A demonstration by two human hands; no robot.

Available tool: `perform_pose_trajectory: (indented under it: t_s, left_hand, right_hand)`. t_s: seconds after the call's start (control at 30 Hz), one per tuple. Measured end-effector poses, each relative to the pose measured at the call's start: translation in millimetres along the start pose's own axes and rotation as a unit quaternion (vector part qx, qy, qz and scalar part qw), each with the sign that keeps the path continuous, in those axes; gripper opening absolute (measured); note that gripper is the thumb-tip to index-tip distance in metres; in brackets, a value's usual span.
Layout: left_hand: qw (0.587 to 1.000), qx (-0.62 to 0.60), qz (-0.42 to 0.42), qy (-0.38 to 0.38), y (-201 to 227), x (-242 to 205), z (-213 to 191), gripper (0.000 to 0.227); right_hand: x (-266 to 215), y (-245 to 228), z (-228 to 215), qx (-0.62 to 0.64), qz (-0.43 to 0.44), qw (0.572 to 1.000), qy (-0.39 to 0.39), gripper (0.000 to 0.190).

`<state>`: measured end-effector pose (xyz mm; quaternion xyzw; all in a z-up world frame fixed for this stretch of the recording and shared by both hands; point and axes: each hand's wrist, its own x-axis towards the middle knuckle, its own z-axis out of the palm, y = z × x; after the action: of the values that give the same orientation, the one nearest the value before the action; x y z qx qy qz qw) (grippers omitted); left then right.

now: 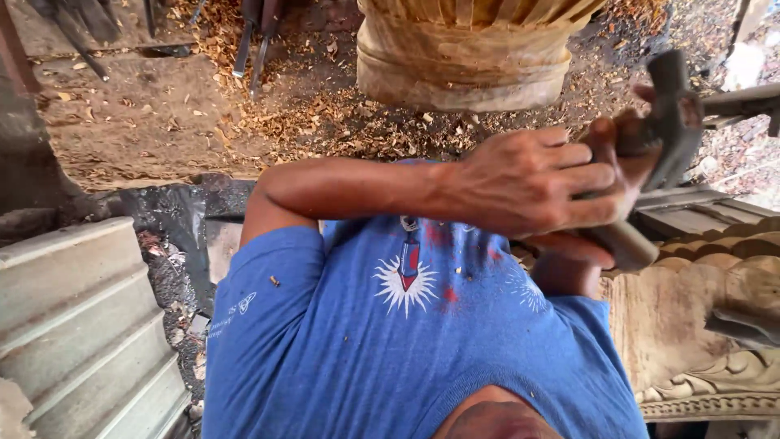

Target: The person carves a wooden object, striking a chisel with a hammer to remove small pieces and shape the base of the item.

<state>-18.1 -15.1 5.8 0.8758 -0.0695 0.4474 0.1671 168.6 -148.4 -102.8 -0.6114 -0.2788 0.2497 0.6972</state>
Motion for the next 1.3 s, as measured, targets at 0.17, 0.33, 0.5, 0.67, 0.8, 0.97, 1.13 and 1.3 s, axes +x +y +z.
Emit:
perform_pose_trajectory:
  t_s: [0.17,0.33,0.5,0.67,0.8,0.97,1.13,1.3]
  left_hand:
    - [1.0,0.011,-0.007,-0.004,-20.8,3.1,7.7,0.064]
    - [0.999,0.007,-0.016,0.035,-22.5,-0.2,4.9,0.065]
    - [0.999,-0.023,-0.006,0.039,-27.6,1.0,-6.0,0.065]
    - [0.997,-0.023,-0.02,0.067,-26.5,2.2,-13.8,0.059]
    - [0.997,-0.022,-0.025,0.07,-25.3,1.6,-18.9,0.059]
    - [0.997,-0.02,-0.035,0.068,-27.4,-0.5,-16.0,0.062]
    - [0.997,-0.03,-0.041,0.062,-23.4,0.3,-20.3,0.061]
    - [0.996,-0.026,-0.062,0.056,-26.0,2.5,-23.7,0.054]
  right_hand:
    - [0.7,-37.0,-41.6,-0.109,-0.008,0.982,0.154,0.048]
    - [-19.1,-69.1,-94.4,-0.235,-0.196,0.952,0.005,0.02]
    - [-26.9,-91.9,-93.2,-0.215,-0.294,0.931,0.024,0.023]
    - [-43.1,-56.5,-60.3,-0.277,-0.284,0.916,0.06,0.023]
    - [-38.3,-65.7,-64.3,-0.245,-0.292,0.921,0.075,0.022]
    - [-48.0,-52.8,-57.5,-0.29,-0.289,0.91,0.061,0.021]
    - [-34.5,-68.6,-69.1,-0.246,-0.297,0.919,0.081,0.021]
    - [-41.9,-52.7,-61.1,-0.282,-0.299,0.908,0.076,0.02]
